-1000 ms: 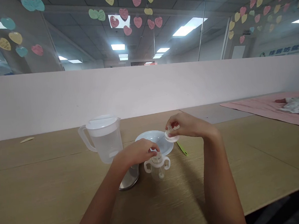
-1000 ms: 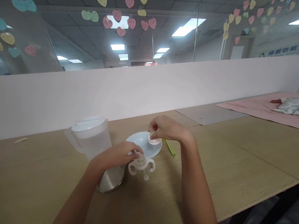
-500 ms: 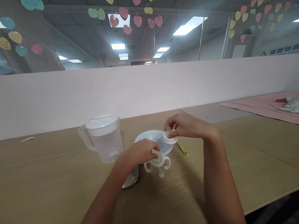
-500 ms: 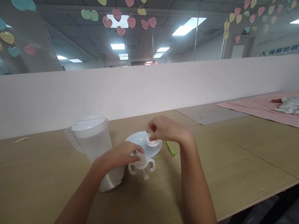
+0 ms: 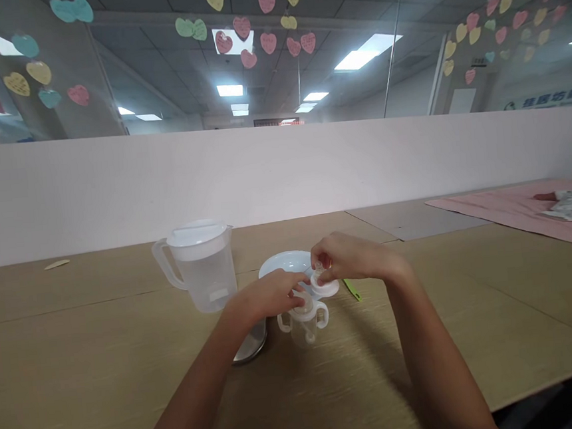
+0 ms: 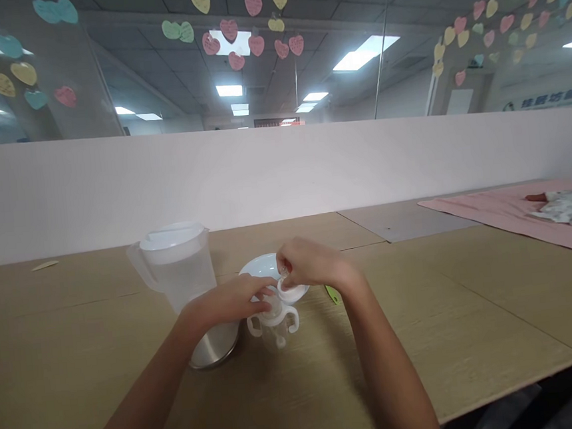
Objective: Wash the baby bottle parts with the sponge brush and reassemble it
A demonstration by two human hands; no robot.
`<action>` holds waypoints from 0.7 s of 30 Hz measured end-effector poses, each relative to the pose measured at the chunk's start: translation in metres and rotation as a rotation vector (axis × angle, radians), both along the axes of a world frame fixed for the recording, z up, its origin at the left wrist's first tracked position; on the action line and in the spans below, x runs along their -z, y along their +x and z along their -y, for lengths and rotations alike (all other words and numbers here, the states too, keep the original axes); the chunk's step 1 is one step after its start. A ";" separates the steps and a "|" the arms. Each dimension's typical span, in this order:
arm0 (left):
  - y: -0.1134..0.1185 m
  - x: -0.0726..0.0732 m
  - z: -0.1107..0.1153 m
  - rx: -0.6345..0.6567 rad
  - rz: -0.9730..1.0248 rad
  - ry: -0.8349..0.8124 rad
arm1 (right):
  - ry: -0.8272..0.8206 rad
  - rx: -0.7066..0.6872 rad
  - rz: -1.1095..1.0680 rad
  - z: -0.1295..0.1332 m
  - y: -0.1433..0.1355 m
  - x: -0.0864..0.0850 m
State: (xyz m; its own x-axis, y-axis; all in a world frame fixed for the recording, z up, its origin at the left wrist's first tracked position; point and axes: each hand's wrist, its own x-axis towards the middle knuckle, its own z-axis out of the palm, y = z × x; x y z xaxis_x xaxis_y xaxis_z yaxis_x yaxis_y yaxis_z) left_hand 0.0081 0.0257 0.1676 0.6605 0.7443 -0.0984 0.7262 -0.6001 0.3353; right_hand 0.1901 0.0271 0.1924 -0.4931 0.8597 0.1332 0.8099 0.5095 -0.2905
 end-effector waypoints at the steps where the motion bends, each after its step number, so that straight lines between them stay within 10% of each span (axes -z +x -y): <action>1: 0.000 0.001 -0.001 0.006 -0.008 0.016 | -0.009 0.011 0.004 0.001 -0.001 0.000; 21: -0.001 0.004 -0.001 0.037 -0.107 0.048 | -0.089 0.039 0.226 -0.005 -0.028 0.009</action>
State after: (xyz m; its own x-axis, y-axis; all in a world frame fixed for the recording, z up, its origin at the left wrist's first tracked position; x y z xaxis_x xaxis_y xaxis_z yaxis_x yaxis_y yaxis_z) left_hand 0.0072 0.0268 0.1635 0.6755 0.7249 -0.1351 0.7332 -0.6408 0.2275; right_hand 0.1616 0.0325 0.1838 -0.4681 0.8821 -0.0533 0.8779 0.4573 -0.1419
